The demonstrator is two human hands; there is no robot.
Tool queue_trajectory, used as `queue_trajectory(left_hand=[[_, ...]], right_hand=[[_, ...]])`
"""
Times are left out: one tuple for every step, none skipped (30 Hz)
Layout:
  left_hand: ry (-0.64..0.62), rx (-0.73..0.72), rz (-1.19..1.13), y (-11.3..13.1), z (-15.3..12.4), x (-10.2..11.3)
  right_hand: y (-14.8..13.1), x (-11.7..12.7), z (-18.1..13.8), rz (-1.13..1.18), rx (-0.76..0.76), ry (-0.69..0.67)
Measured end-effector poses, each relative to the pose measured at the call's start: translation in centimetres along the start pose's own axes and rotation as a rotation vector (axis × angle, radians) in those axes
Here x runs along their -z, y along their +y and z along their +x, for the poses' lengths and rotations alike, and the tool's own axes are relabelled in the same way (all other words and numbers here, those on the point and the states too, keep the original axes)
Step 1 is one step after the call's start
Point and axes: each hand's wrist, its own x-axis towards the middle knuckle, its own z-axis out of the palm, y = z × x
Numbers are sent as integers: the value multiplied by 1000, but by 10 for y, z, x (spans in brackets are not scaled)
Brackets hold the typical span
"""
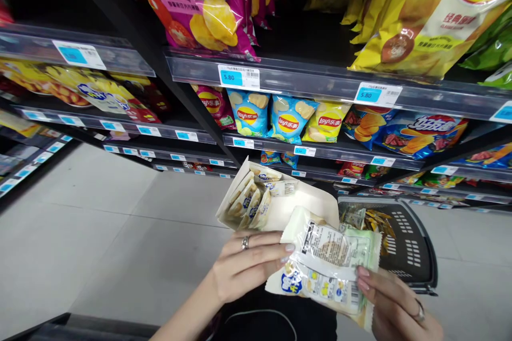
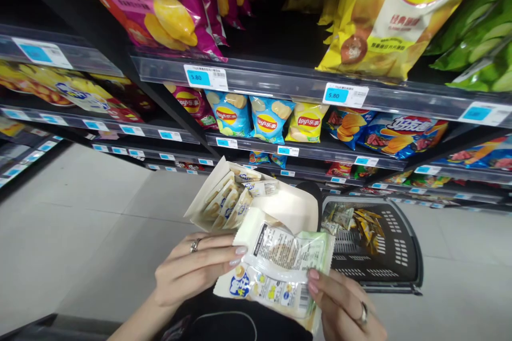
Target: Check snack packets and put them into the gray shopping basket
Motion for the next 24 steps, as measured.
queue_trajectory(left_hand=[[-11,12,-7,1,0,1],[-16,28,-18,1,0,1],[-12,42,-32,1,0,1],[-9,58,-39,1,1,1],[-4,57,-35,1,1,1],[1,47,-20,1,2,0],[2,30,0,1,2,0],[6,14,20,0,3,0],[8,5,36,0,3,0],[9,3,46,0,3,0],[10,4,50,0,3,0],[10,10,54,1,4,-1],[15,6,60,1,4,-1],[19,1,66,1,5,-2],[24,-6,73,1,6,-2],[39,-13,79,1,7,-3],[60,-17,84,1,9,-4],[80,-14,83,1,10,-5],[92,-3,72,1,12,-6],[96,21,52,1,14,-7],[94,51,21,1,17,-8],[89,94,-17,0,18,-9],[89,154,-57,0,20,-10],[98,235,-95,1,22,-11]], right_hand=[[-1,0,-1,0,-11,1],[-1,0,-2,0,-23,-1],[-2,0,-3,0,-34,1],[-2,-1,-4,1,-44,2],[-2,-1,-5,1,-53,7],[-1,-2,-7,-2,-59,15],[0,-3,-9,-5,-58,24],[1,-5,-11,-8,-59,34],[2,-6,-13,-12,-63,46],[2,-6,-14,-11,-64,54],[3,-7,-15,-6,-63,59],[3,-7,-15,2,-62,57],[4,-6,-15,12,-52,48],[4,-6,-14,22,-40,37],[3,-5,-13,30,-28,28],[3,-5,-12,39,-23,20],[4,-4,-11,54,-29,15],[4,-4,-11,79,-47,6],[4,-5,-10,112,-79,3],[5,-5,-10,153,-119,3],[5,-6,-9,196,-160,4],[6,-7,-8,234,-201,9],[7,-7,-8,262,-242,16],[7,-8,-6,283,-279,15]])
